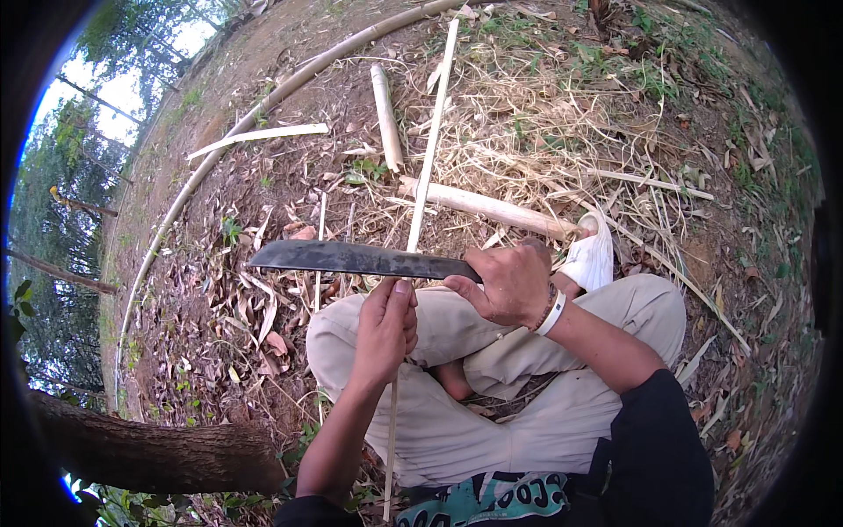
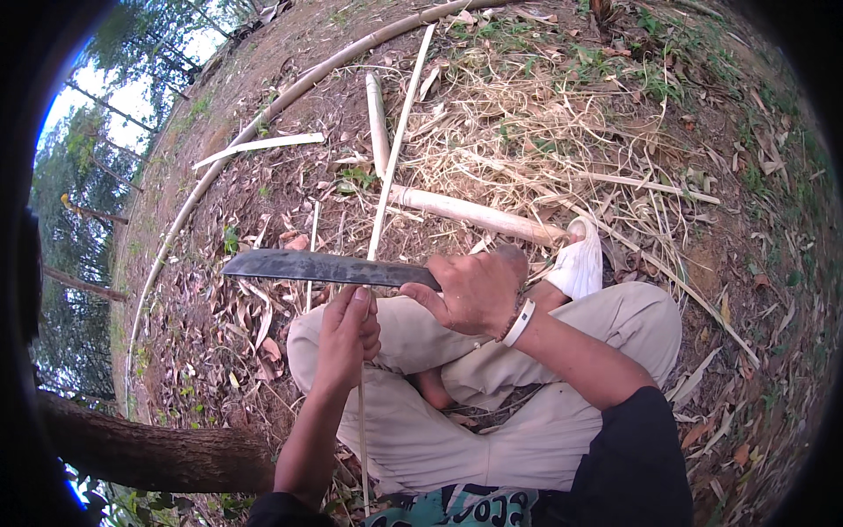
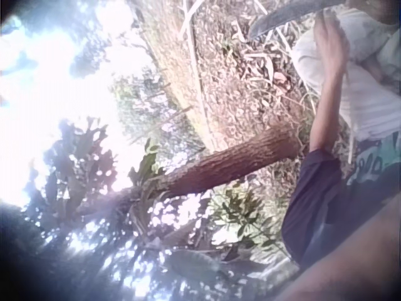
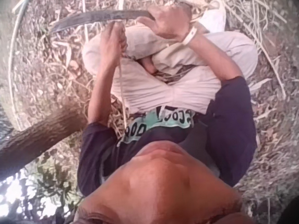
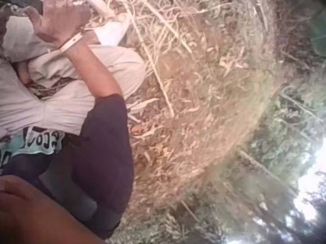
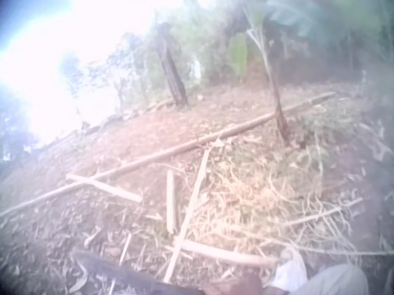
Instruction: The person sits on the ground and uses a machete to shave and smooth a long, thin bamboo stick. They repeatedly scrape the blade along the stick's length to remove the outer layer and refine its shape.
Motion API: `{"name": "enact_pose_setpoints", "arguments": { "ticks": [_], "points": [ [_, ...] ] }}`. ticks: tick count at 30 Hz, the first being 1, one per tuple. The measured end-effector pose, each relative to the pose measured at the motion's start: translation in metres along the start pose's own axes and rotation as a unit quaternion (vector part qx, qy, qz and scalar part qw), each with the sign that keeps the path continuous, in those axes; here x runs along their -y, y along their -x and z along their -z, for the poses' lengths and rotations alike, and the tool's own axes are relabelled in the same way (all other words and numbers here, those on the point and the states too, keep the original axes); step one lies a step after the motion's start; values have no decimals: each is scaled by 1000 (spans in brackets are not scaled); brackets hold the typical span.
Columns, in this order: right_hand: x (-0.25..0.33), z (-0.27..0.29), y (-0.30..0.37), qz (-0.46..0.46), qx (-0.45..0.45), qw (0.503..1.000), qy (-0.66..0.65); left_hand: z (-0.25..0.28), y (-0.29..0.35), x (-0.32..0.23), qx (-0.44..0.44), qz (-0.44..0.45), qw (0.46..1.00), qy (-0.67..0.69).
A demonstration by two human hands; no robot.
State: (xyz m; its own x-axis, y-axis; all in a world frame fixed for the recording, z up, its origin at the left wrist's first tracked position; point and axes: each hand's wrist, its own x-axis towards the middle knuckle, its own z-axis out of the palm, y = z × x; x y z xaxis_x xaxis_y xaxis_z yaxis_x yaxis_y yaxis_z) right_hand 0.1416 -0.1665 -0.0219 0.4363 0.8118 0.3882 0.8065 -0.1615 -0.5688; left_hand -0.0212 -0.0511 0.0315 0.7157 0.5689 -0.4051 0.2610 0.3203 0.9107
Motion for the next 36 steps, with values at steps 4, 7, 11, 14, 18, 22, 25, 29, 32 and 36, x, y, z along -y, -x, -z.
{"name": "enact_pose_setpoints", "arguments": {
  "ticks": [4, 7, 11, 14, 18, 22, 25, 29, 32, 36],
  "points": [
    [-27, 8, -12, -12, 7, 1000, 23, -1, 5, 6, -2, 16, 1000, -25],
    [-16, -1, -4, -61, 27, 998, 14, 1, 2, 12, 0, 21, 999, -26],
    [-25, 1, -8, -53, 24, 998, -2, 11, 13, 21, 19, 11, 1000, -3],
    [-35, 7, -14, -46, 38, 998, 15, 13, 16, 19, 22, 10, 1000, -2],
    [-4, -4, 1, 16, 5, 1000, 9, 15, 18, 18, 15, 36, 999, 11],
    [-48, 7, -18, -48, -8, 997, 61, 27, 25, 14, 31, 55, 998, 23],
    [-20, -6, -2, -36, 19, 999, 3, 24, 25, 19, 40, 67, 996, 37],
    [-59, 5, -19, -79, 1, 997, -5, 43, 43, 23, 50, 71, 995, 45],
    [-47, 4, -17, -101, 3, 995, 9, 44, 44, 25, 28, 71, 997, 25],
    [-33, -3, -6, 66, 15, 997, 35, 57, 62, 35, 41, 54, 997, 31]
  ]
}}
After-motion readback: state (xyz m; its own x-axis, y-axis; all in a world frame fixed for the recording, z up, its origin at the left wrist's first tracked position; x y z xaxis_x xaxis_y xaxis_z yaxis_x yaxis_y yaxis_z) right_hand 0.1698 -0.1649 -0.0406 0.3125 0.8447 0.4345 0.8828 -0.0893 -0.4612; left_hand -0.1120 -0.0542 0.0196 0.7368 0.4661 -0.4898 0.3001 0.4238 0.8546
